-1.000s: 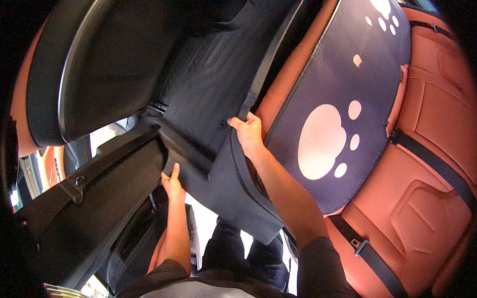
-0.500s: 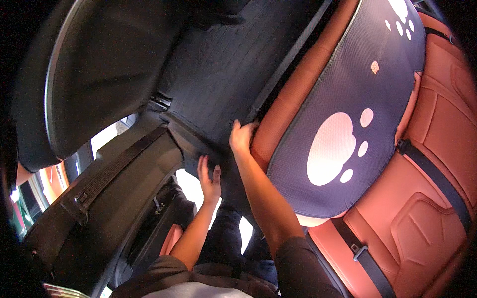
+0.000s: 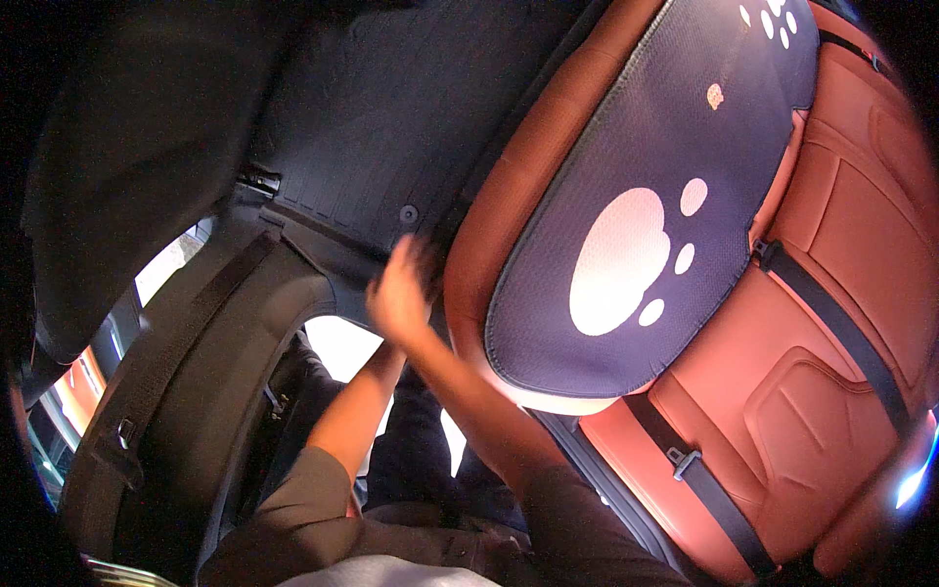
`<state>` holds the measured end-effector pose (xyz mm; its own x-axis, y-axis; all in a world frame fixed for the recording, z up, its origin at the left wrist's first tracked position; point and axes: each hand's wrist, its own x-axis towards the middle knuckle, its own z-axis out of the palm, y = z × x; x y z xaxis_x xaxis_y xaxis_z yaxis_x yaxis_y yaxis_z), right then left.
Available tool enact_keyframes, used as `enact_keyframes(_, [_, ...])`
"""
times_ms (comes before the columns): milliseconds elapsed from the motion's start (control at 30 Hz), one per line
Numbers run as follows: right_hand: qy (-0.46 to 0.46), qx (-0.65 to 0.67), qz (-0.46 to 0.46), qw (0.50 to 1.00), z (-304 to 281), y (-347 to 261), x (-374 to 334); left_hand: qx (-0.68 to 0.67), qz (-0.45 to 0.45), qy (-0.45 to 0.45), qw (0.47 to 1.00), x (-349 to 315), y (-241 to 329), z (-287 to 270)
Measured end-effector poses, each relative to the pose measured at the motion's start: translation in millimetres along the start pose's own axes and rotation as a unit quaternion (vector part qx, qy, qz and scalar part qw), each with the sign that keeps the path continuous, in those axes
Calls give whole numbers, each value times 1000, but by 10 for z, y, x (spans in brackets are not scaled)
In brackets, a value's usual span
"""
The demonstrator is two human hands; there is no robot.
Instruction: The person wipes a black rubber car mat with a pink cloth, then carries it to a black car and installs it in the driver's side footwell. The person adjusts the mat to fit the contours of the floor and closes the car door.
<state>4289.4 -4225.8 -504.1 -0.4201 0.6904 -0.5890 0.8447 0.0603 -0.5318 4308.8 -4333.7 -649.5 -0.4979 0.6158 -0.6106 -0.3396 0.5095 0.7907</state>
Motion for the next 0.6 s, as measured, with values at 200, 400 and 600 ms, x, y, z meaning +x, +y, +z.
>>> enact_keyframes(200, [88,75,-362,925,-1252,-142,-294,156,77,48,984,177,355,133])
enact_keyframes(400, [376,-165,-429,805,-3023,-16,1534,97,104,43,989,273,927,340])
enact_keyframes(600, [350,-248,-446,786,-2910,299,2000,226,194,20,955,1153,1140,623])
